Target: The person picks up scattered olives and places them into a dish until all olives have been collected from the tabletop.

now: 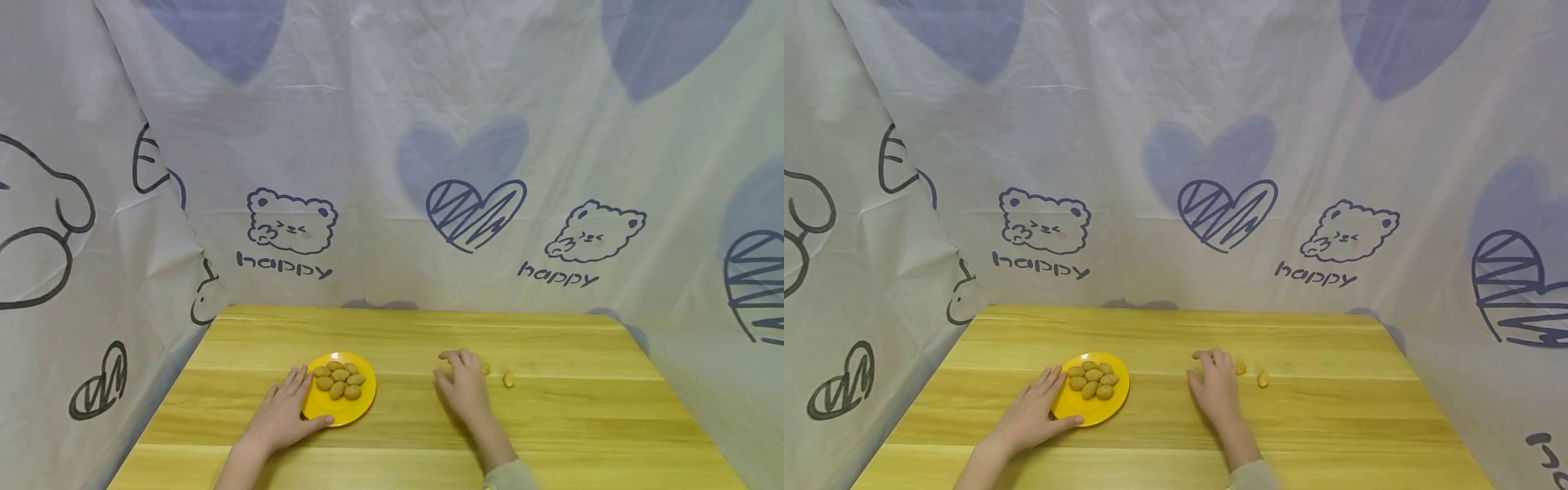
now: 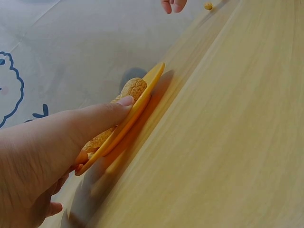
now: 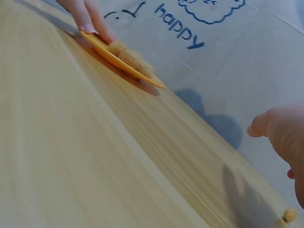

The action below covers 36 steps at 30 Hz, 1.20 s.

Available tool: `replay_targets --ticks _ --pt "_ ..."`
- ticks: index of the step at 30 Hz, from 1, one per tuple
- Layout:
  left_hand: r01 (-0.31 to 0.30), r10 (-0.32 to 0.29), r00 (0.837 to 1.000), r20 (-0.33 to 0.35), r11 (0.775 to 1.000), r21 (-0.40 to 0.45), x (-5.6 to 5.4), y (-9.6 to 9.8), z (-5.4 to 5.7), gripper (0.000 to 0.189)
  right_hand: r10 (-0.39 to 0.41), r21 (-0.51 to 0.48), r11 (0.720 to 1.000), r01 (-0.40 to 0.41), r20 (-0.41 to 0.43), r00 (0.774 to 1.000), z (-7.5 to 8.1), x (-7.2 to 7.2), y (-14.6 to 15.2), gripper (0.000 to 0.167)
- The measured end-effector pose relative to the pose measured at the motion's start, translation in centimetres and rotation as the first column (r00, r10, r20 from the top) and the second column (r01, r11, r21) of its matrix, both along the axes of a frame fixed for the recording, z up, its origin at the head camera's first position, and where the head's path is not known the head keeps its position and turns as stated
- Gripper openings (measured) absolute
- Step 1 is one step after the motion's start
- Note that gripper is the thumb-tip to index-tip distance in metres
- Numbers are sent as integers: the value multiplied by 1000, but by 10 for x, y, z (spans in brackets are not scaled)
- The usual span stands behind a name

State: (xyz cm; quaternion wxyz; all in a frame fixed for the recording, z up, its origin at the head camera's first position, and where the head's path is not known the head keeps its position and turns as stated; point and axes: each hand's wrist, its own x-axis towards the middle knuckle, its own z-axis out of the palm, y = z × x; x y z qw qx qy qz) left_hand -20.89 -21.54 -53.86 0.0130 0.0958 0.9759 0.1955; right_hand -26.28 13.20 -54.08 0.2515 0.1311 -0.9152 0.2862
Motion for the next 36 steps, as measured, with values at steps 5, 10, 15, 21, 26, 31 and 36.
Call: replay_targets --ticks 5,10,15,21,26,31,36 --pt "-1 1 1000 7 1000 3 1 0 0 107 -44 -9 999 45 24 999 2 -1 12 30" --pt "-3 3 1000 6 1000 3 1 0 0 107 -77 -20 997 77 1 997 3 -2 26 28" --pt "-4 4 1000 10 1000 5 1 1 1 106 -103 -26 994 103 -5 995 0 -5 38 29" --pt "-3 3 1000 13 1000 2 2 1 3 105 -138 -21 990 139 34 990 -5 -8 50 30" --pt "-4 4 1000 17 1000 4 2 1 3 106 -167 -20 986 168 29 985 -8 -9 58 29" --pt "-5 5 1000 20 1000 8 2 1 3 106 -207 17 978 207 65 976 -10 -10 63 30" --pt "0 0 1000 15 1000 10 3 1 5 106 -228 42 974 224 111 967 -10 -10 67 32"
